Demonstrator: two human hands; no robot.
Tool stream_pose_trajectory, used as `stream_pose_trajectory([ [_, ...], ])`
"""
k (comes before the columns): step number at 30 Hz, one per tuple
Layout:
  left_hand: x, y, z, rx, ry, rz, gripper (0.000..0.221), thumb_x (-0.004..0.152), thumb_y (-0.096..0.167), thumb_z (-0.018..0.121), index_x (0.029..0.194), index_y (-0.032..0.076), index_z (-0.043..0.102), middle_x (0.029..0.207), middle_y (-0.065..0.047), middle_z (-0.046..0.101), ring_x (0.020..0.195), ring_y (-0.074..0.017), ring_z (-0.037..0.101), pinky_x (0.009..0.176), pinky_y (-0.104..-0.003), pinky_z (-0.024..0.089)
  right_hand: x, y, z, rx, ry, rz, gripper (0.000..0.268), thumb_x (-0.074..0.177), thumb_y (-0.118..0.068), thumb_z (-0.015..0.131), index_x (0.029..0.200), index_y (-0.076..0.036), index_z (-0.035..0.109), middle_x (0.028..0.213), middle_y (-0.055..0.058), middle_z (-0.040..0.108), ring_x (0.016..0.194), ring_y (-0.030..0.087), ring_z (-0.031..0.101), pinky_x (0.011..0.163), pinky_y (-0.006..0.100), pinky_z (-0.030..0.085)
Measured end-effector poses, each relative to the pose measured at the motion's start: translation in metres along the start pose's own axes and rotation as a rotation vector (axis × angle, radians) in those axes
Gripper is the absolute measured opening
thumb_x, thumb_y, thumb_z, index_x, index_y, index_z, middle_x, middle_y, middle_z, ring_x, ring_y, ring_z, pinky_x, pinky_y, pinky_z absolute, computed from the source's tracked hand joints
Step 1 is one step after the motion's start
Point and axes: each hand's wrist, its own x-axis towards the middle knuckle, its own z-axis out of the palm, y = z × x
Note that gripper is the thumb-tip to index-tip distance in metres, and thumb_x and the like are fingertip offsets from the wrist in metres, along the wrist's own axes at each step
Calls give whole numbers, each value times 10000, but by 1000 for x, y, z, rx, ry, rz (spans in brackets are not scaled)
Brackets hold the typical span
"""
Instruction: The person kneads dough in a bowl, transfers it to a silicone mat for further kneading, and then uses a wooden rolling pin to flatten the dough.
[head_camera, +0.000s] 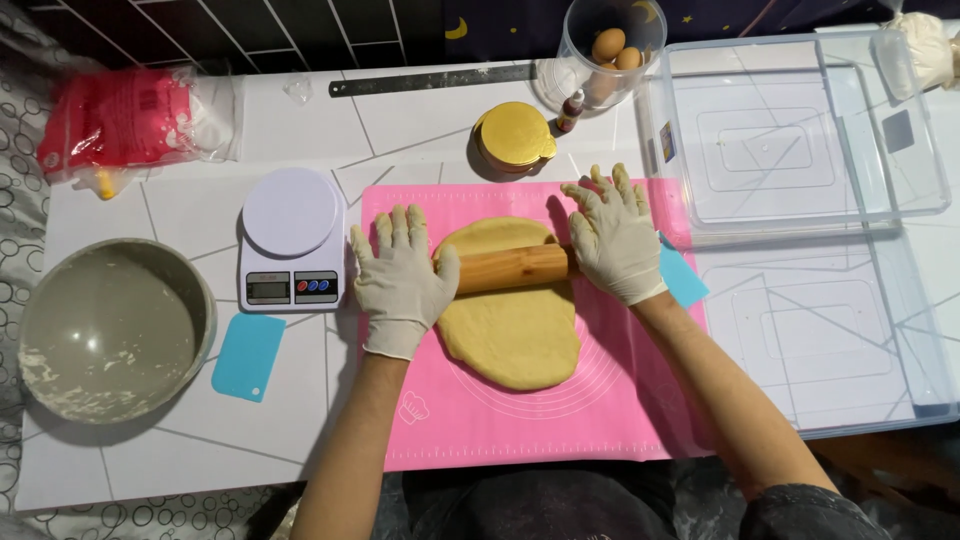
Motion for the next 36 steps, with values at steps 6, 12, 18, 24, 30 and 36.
stream_pose_trajectory([
  [6, -43, 6, 2, -14, 258, 54, 753, 929, 496, 408, 1528, 47, 483, 1566, -214, 486, 1389, -394, 521, 1243, -582, 198, -40, -1, 7, -16, 26, -82, 545, 980, -297, 396, 1495, -279, 573, 1588, 169, 474, 1497, 450, 336, 1218, 542, 251],
  [12, -78, 6, 18, 66, 462, -15, 738, 847, 549, 481, 1448, 137, 598, 1493, -93, 579, 1326, -312, 547, 1203, -462, 293, -76, 9, 17, -57, 93, -173, 625, 986, -359, 374, 1610, -340, 400, 1647, -39, 419, 1524, 230, 353, 1237, 418, 221],
  [18, -113, 8, 25, 72, 597, 96, 690, 848, 479, 502, 1374, 47, 615, 1411, -161, 615, 1282, -315, 615, 1276, -433, 228, -109, -9, -3, 7, 211, -245, 615, 981, -329, 403, 1585, -225, 454, 1548, 43, 546, 1478, 318, 433, 1192, 452, 308],
  [24, -152, 8, 20, 25, 620, 124, 629, 862, 430, 490, 1356, 71, 640, 1368, -144, 628, 1283, -302, 617, 1273, -433, 255, -145, -18, -11, 41, 270, -283, 634, 962, -315, 429, 1579, -167, 448, 1593, 121, 466, 1488, 364, 399, 1192, 463, 295],
  [30, -180, 7, 7, -8, 509, 176, 576, 927, 308, 458, 1375, -17, 616, 1407, -185, 629, 1352, -351, 569, 1229, -446, 338, -176, -30, -27, 33, 224, -229, 667, 893, -214, 474, 1546, -106, 390, 1561, 228, 484, 1487, 425, 428, 1257, 555, 275],
  [36, -182, 4, -1, -112, 594, 205, 449, 891, 199, 537, 1258, -20, 675, 1355, -175, 652, 1314, -396, 603, 1126, -490, 469, -181, -26, -42, 115, 218, -259, 663, 875, -163, 494, 1528, -107, 396, 1517, 272, 499, 1449, 447, 470, 1215, 572, 339],
])
